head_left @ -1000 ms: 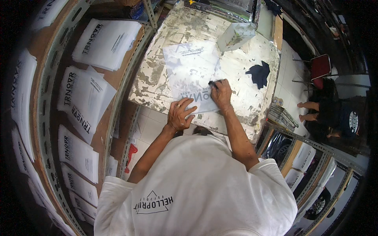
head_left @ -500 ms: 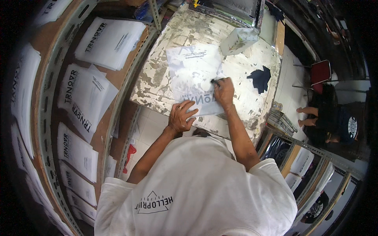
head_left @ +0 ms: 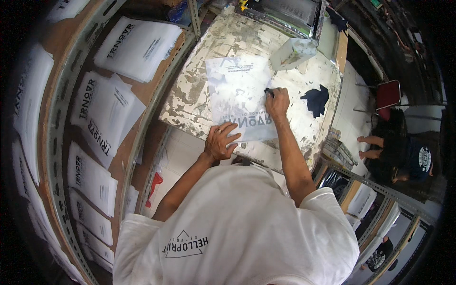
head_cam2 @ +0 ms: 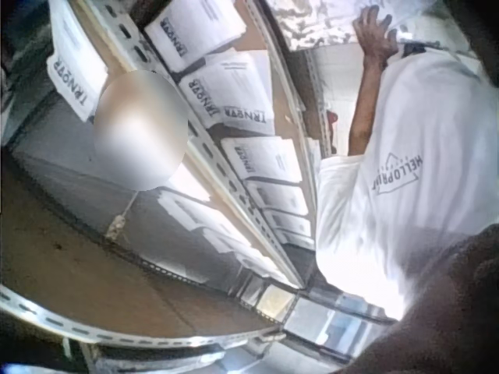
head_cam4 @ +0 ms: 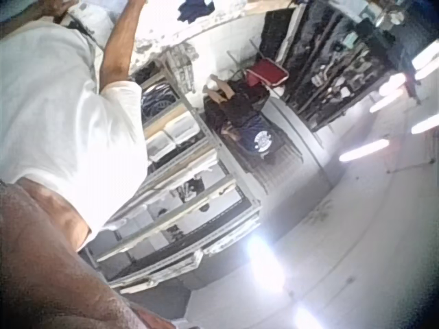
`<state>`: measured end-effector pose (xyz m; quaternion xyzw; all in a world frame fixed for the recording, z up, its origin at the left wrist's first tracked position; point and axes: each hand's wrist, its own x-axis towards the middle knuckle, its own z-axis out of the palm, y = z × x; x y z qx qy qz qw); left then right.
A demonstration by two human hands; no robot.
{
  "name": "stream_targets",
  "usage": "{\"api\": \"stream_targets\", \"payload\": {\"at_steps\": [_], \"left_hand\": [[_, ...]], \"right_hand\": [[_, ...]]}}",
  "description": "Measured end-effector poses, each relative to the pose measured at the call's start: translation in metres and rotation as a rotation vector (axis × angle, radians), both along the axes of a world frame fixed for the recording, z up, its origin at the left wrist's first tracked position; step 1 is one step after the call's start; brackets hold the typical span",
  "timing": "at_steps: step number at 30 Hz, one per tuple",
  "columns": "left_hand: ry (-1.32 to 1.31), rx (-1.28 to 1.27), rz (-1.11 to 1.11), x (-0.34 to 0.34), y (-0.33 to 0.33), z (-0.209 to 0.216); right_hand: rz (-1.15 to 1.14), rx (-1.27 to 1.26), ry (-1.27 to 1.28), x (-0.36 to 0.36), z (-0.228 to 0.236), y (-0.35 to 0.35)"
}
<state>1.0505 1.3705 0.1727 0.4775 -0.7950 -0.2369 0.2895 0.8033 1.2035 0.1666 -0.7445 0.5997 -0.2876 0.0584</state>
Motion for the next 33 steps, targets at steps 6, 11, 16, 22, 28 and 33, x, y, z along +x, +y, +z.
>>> {"api": "stream_targets", "payload": {"at_steps": [6, 11, 16, 22, 28, 33], "left_hand": [[0.003, -0.014, -0.012, -0.002, -0.001, -0.005], [-0.009, -0.010, -0.002, 0.000, -0.001, -0.003], [-0.003, -0.011, -0.004, 0.000, -0.001, -0.003], [0.004, -0.030, 0.003, 0.001, 0.000, 0.000], [-0.015, -0.024, 0.007, 0.000, 0.001, -0.004], [-0.019, -0.052, 0.017, -0.003, -0.001, -0.007]], "right_hand": [[0.024, -0.040, 0.029, -0.004, -0.008, 0.007], [0.165, -0.076, -0.092, 0.007, -0.017, 0.019], [-0.065, -0.073, 0.035, -0.010, -0.003, -0.004], [0.101, -0.087, -0.086, 0.002, -0.018, 0.018], [0.031, -0.118, -0.071, -0.008, -0.002, 0.006], [0.121, -0.104, -0.054, -0.010, -0.018, 0.034]]}}
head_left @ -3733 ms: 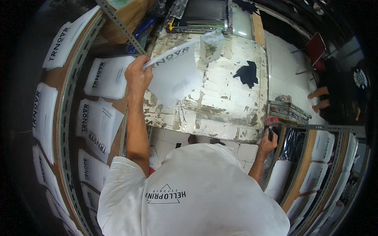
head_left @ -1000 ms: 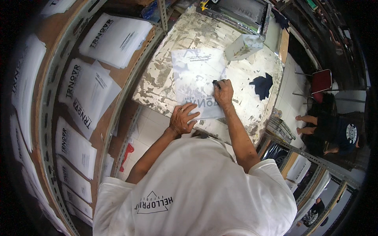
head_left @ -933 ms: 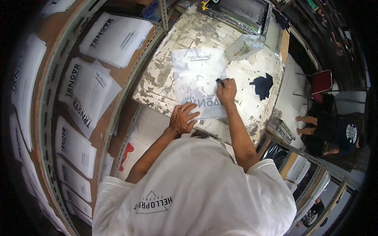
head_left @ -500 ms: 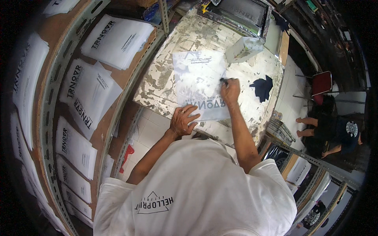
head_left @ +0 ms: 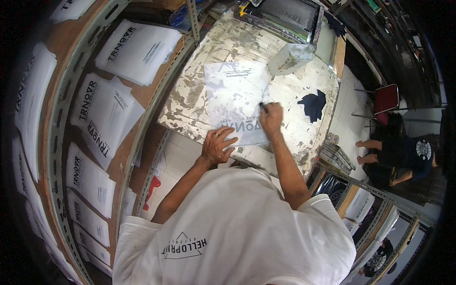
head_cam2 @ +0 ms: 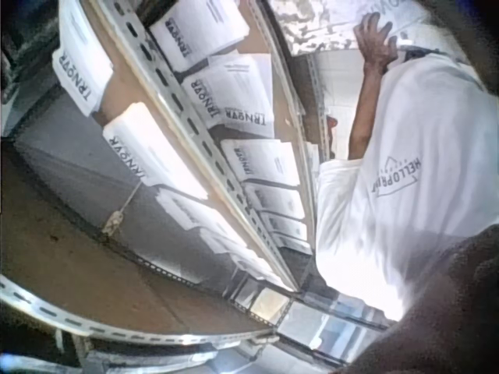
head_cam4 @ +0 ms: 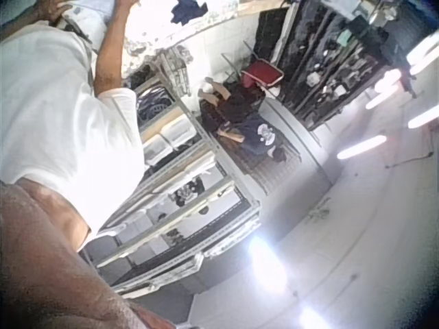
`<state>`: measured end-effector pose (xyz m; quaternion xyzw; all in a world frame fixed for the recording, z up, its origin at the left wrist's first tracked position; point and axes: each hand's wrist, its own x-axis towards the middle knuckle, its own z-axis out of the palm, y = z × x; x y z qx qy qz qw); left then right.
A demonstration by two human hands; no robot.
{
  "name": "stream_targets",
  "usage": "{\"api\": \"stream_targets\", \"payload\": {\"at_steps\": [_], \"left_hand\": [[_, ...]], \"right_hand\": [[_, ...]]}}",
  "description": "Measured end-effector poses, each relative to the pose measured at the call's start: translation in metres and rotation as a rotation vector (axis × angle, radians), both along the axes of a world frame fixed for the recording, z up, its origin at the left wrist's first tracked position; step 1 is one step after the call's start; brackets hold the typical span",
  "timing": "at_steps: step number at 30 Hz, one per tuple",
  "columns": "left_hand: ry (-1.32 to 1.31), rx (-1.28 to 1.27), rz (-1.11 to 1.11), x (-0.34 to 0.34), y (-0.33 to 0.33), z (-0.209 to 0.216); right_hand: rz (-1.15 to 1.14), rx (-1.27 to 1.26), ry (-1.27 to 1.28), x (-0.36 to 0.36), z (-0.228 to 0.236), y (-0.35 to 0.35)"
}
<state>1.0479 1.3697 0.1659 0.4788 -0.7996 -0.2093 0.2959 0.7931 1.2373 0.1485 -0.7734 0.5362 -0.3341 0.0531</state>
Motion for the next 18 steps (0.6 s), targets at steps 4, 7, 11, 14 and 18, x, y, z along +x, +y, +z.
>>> {"api": "stream_targets", "payload": {"at_steps": [4, 7, 11, 14, 18], "left_hand": [[-0.003, 0.014, 0.015, 0.000, 0.001, 0.001], [0.003, 0.008, 0.012, 0.000, 0.001, 0.001], [0.004, 0.025, 0.017, -0.002, -0.002, 0.003], [0.009, 0.052, 0.017, -0.001, 0.003, 0.007], [0.002, 0.033, 0.013, -0.001, 0.001, 0.007]], "right_hand": [[-0.205, -0.051, 0.038, -0.022, 0.014, -0.027], [0.015, -0.016, -0.080, 0.004, 0.019, 0.000], [-0.074, 0.019, 0.072, -0.024, 0.000, 0.009], [-0.262, 0.000, 0.098, -0.037, 0.008, -0.007], [0.052, 0.060, 0.087, -0.006, 0.020, 0.021]]}}
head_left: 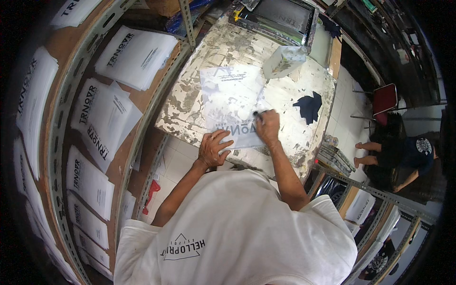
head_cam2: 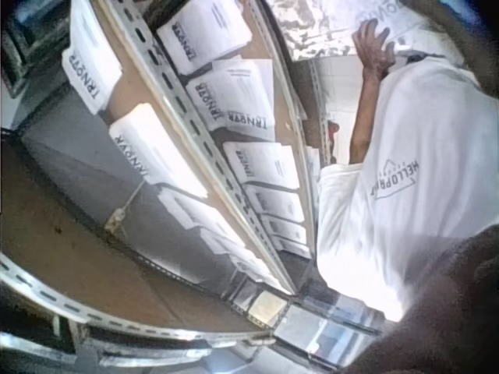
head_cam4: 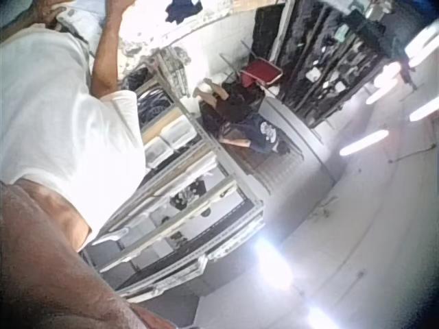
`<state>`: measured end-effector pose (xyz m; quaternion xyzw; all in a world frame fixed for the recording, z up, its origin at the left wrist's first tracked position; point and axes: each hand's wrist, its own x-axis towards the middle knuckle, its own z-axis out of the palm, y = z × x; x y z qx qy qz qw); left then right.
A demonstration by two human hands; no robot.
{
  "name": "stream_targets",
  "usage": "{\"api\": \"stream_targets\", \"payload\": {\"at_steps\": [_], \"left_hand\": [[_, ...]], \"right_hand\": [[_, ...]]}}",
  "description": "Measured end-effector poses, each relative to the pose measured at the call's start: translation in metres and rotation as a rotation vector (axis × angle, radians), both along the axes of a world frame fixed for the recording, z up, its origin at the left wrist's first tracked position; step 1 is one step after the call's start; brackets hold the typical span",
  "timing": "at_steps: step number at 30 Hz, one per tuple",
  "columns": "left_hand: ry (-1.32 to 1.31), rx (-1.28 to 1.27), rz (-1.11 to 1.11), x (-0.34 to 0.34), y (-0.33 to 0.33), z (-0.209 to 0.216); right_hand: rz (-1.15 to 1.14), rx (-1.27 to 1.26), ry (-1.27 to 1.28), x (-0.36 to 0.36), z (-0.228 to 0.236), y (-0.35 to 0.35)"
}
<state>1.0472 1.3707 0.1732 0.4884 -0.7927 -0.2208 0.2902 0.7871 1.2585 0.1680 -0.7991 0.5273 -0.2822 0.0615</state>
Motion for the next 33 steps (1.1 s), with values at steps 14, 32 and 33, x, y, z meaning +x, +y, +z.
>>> {"api": "stream_targets", "payload": {"at_steps": [14, 32, 33], "left_hand": [[0.014, -0.020, 0.014, -0.003, 0.000, -0.001], [0.728, -0.036, 0.688, 0.032, 0.015, 0.123], [0.760, -0.070, 0.845, 0.048, 0.011, 0.127]], "right_hand": [[-0.162, -0.146, -0.020, -0.023, -0.026, -0.063], [-0.727, 0.027, -0.655, -0.125, -0.035, 0.048], [-0.726, 0.016, -0.600, -0.131, -0.035, 0.054]]}}
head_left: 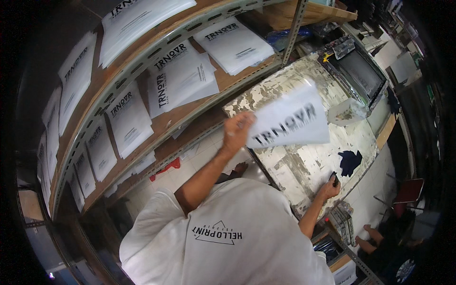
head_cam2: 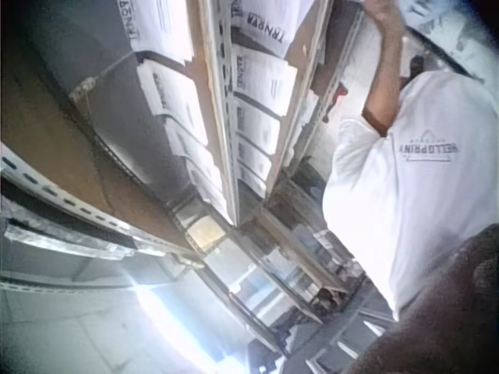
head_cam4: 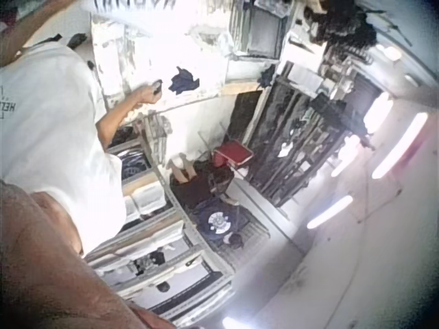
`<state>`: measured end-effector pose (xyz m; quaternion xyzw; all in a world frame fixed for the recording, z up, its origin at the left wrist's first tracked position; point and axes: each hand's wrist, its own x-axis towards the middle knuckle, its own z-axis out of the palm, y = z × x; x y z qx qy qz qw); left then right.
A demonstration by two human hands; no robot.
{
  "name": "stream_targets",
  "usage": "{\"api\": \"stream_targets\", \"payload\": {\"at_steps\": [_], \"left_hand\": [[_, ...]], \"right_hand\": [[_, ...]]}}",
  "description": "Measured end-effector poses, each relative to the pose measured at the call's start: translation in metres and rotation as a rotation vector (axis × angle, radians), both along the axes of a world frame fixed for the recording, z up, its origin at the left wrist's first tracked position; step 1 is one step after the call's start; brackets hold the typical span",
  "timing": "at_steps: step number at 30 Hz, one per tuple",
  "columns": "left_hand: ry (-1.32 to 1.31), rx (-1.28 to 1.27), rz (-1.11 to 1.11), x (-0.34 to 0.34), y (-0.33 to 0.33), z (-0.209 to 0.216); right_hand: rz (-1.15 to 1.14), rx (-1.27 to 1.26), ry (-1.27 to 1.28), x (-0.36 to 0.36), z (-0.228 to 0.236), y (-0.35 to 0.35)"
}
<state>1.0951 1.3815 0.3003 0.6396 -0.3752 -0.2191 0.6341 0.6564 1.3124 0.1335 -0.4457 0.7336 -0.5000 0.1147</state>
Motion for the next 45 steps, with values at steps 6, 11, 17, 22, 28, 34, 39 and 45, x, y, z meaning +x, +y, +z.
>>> {"api": "stream_targets", "payload": {"at_steps": [6, 11, 17, 22, 28, 34, 39, 45], "left_hand": [[0.450, -0.238, 0.335, 0.138, 0.010, -0.023], [0.487, -0.354, 0.567, 0.228, 0.045, -0.060], [0.258, -0.139, 0.763, 0.266, 0.065, -0.108], [-0.079, 0.093, 0.776, 0.261, 0.077, -0.113], [-0.718, 0.760, 1.126, 0.295, 0.114, -0.098], [-0.577, 1.052, 0.977, 0.338, 0.135, -0.111], [-0.583, 0.920, 1.057, 0.363, 0.143, -0.135], [-0.082, 0.454, 0.798, 0.374, 0.180, -0.135]], "right_hand": [[0.031, -0.001, 0.009, -0.012, -0.017, 0.020], [-0.036, 0.082, 0.086, 0.014, -0.001, 0.034], [-0.078, 0.167, 0.202, 0.007, -0.020, 0.053], [-0.077, 0.076, 0.344, 0.021, -0.019, 0.062], [-0.011, 0.029, 0.403, 0.025, -0.021, 0.074], [-0.005, -0.083, 0.512, 0.020, -0.034, 0.074], [-0.005, -0.095, 0.489, 0.022, -0.039, 0.070], [0.152, -0.164, 0.264, 0.011, -0.053, 0.058]]}}
